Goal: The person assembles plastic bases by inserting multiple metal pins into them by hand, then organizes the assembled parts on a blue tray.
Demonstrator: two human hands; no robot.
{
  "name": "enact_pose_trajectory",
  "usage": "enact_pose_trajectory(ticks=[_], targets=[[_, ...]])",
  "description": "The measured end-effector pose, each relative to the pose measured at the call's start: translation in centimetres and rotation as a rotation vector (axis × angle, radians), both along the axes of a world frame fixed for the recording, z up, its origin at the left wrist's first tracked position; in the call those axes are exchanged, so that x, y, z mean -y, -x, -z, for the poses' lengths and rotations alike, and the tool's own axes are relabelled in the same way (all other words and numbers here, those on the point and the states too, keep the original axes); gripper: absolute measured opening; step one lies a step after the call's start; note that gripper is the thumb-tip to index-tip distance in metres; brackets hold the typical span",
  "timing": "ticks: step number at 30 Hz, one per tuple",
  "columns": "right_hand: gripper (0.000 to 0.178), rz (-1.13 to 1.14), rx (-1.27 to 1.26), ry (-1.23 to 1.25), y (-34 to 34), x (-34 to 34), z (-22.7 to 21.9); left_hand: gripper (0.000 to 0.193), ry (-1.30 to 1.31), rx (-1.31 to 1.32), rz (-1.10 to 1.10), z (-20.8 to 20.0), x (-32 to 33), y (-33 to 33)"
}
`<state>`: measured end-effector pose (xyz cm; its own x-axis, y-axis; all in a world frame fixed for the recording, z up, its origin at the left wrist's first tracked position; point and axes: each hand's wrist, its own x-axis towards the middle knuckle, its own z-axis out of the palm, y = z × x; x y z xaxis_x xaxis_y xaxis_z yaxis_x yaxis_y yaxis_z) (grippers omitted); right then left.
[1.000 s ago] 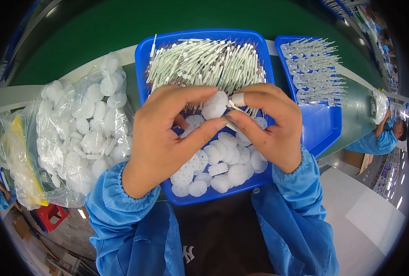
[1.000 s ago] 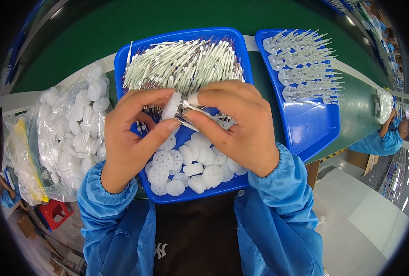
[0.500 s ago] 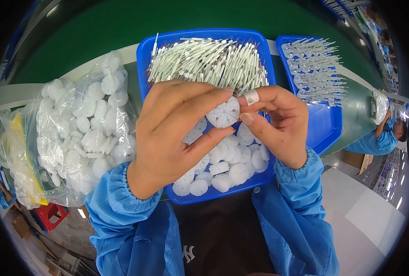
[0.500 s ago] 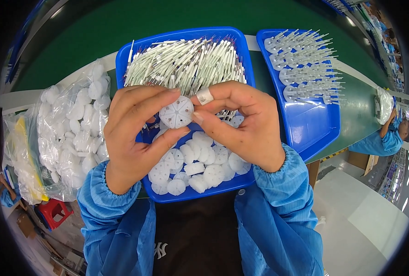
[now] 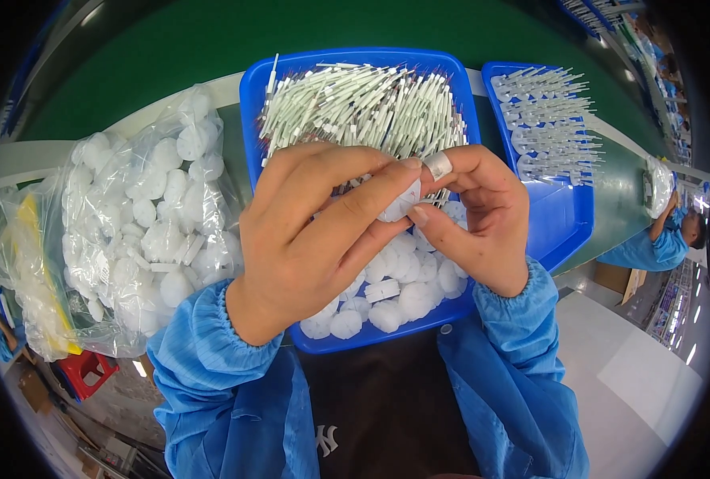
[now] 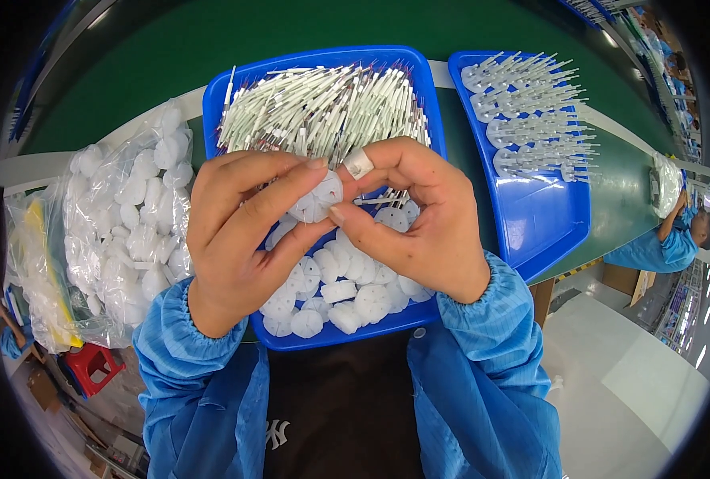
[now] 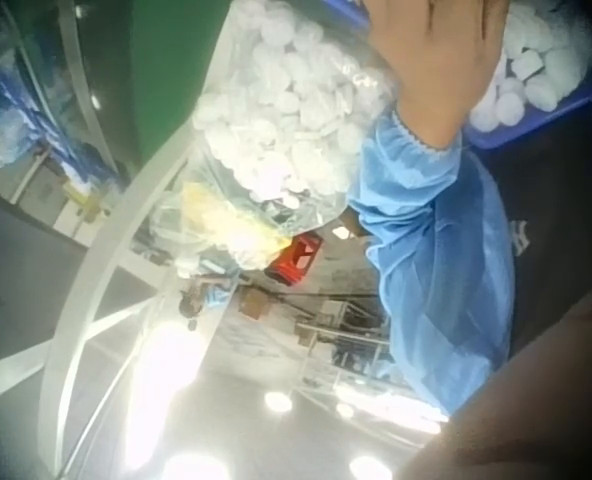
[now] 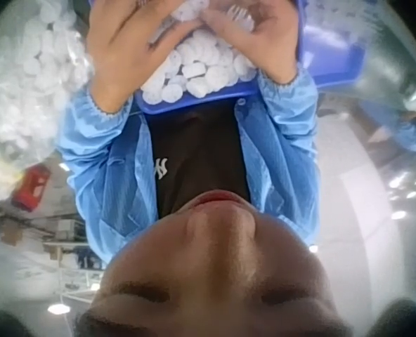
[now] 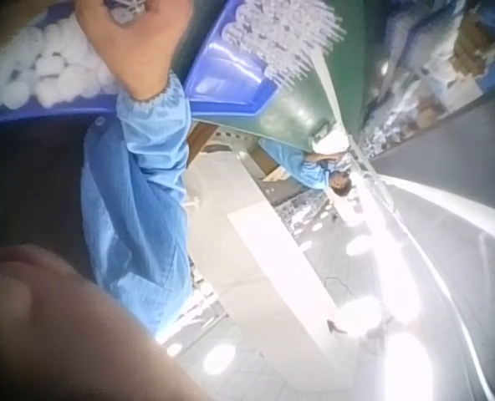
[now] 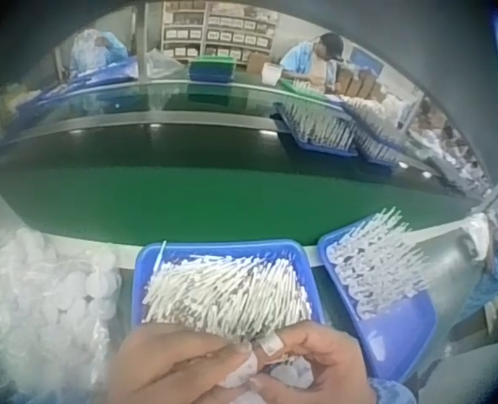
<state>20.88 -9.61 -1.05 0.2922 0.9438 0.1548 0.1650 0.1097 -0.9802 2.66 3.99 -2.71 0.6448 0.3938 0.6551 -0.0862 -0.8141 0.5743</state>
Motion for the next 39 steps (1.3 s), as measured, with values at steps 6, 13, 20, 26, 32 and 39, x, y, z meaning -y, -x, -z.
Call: enact_pose_trajectory(ticks=[6,13,20,26,32,39], targets=[[0.027,0.014,-0.12,0.064,-0.3,0.5,-1.1,0.058,0.039,-0.019,0.029,-0.6,-0.1,0.1],[0.021,-0.023,-0.187,0.254,-0.7,-0.4,-1.6,0.06,-0.026,0.0,0.039,0.3,-0.1,0.0],[0.026,0.046,0.137,0.173,-0.8,1.1,-2.0,0.045,0.175,-0.045,0.103,-1.0,-0.4,0.8],[0.023,-0.131,1.338,0.173,-0.2,0.0,-0.4,0.029,0.541,-0.04,0.043,-1.5,-0.9,1.3],[0.023,0.118,0.432,0.067,-1.1,0.2,-1.9,0.036,0.798,-0.133,0.127,-1.1,-1.1,1.3],[0.024,0.098,0.436,0.059,0.0,-0.4,-1.4,0.049,0.801,-0.12,0.187,-0.7,-0.2,0.7]])
